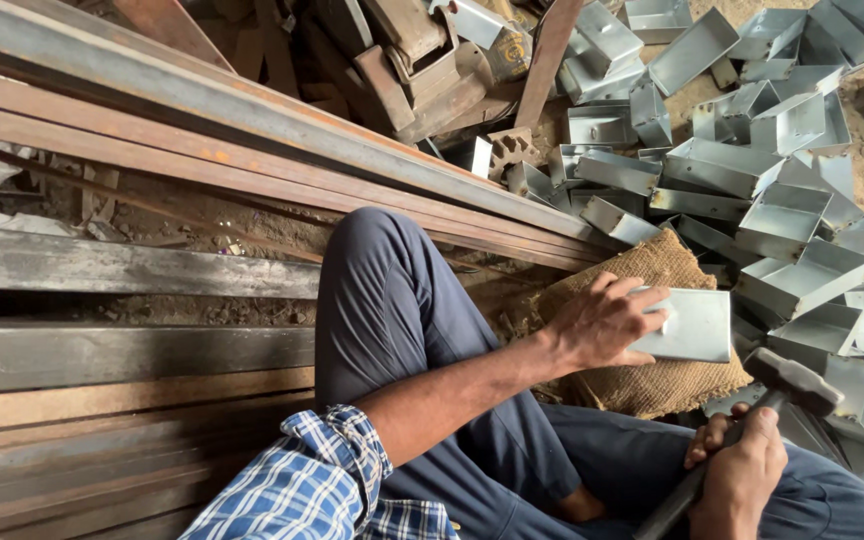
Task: The person assembles metal boxes by hammering components together and fitting parts by hand.
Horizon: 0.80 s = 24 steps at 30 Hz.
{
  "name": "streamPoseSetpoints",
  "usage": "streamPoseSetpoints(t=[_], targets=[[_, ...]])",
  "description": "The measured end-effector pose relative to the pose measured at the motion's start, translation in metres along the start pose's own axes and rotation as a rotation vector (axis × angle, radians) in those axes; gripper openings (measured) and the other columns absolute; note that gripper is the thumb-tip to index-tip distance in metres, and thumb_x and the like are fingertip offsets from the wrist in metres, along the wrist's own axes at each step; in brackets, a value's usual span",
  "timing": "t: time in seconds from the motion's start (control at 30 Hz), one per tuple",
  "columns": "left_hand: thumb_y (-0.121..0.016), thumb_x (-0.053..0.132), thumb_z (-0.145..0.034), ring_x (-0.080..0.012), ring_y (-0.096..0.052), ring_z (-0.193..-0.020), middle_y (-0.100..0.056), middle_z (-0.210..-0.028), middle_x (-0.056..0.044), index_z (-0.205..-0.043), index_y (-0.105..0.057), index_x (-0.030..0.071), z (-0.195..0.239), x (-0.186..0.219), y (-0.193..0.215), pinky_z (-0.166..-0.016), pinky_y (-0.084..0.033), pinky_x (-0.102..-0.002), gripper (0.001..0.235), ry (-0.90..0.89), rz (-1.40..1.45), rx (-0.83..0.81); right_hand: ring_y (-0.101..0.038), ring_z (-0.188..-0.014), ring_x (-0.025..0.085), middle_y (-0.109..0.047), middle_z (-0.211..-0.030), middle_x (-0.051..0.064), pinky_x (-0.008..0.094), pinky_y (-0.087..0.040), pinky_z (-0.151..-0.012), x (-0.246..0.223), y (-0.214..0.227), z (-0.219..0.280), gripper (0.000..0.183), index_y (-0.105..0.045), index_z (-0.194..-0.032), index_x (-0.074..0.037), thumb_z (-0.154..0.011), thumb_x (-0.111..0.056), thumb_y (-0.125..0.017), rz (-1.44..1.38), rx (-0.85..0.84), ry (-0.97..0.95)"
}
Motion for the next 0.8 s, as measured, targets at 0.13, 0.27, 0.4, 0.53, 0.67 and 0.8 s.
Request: streamPoseSetpoints(t=[0.13,0.27,0.4,0.53,0.67,0.8], targets=[[-0.092,0.050,-0.063,-0.0287,-0.068,-0.107,-0.071,-0.125,-0.012,-0.093,-0.077,0.005,-0.002,0.010,0.007,-0.087,-0.056,-0.044,0.056,-0.057,-0.068,0.005,-0.040,-0.049,0.016,-0.043,-0.067,0.007,0.031,-0.036,-0.044,-0.013,-0.012,0.006,0.033,-0.046,-0.113,-0.003,-0.119,-0.033,-0.033,0.130,0.027,0.036],[-0.092,0.043,-0.064,-0.0259,-0.069,-0.112,-0.072,-0.124,-0.009,-0.084,-0.077,0.008,0.002,0.016,0.009,-0.094,-0.055,-0.042,0.043,-0.077,-0.049,0.047,-0.041,-0.048,0.015,-0.046,-0.068,0.006,0.030,-0.036,-0.043,-0.022,-0.022,0.012,0.037,-0.048,-0.111,0.000,-0.120,-0.033,-0.034,0.214,0.054,0.065],[-0.094,0.045,-0.065,-0.0318,-0.060,-0.124,-0.063,-0.135,-0.012,-0.099,-0.072,0.008,0.000,0.013,0.002,-0.102,-0.051,-0.052,0.055,-0.058,0.028,0.014,-0.040,-0.046,0.015,-0.046,-0.064,0.006,0.030,-0.035,-0.042,-0.031,-0.034,0.020,0.037,-0.051,-0.109,0.002,-0.118,-0.032,-0.035,0.326,0.064,0.074],[-0.094,0.062,-0.032,-0.0467,-0.049,-0.126,-0.049,-0.144,-0.030,-0.149,-0.041,0.007,0.003,-0.008,-0.009,-0.097,-0.045,-0.067,0.140,0.117,-0.125,-0.052,-0.041,-0.046,0.015,-0.045,-0.061,0.006,0.030,-0.034,-0.042,-0.038,-0.047,0.024,0.036,-0.051,-0.108,0.002,-0.116,-0.030,-0.038,0.414,0.050,0.079],[-0.096,0.047,-0.042,-0.0352,-0.055,-0.120,-0.053,-0.136,-0.022,-0.162,-0.017,0.011,0.009,-0.025,-0.036,-0.098,-0.047,-0.059,0.148,0.277,0.061,-0.243,-0.044,-0.046,0.014,-0.047,-0.061,0.005,0.030,-0.037,-0.042,-0.042,-0.052,0.028,0.037,-0.052,-0.106,0.002,-0.116,-0.031,-0.039,0.496,0.062,0.081],[-0.094,0.036,-0.042,-0.0323,-0.055,-0.113,-0.055,-0.126,-0.019,-0.161,-0.024,0.009,0.015,-0.040,-0.035,-0.092,-0.047,-0.053,0.141,0.427,0.162,-0.218,-0.043,-0.046,0.014,-0.047,-0.063,0.005,0.029,-0.037,-0.043,-0.042,-0.053,0.028,0.036,-0.052,-0.106,0.001,-0.115,-0.031,-0.039,0.480,0.050,0.096]])
Point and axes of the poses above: each hand's wrist, its own z-axis away from the middle knuckle, its own y-axis out of the back of the hand, x = y × z, the point moved 8 cm from there along -z, towards the middle knuckle
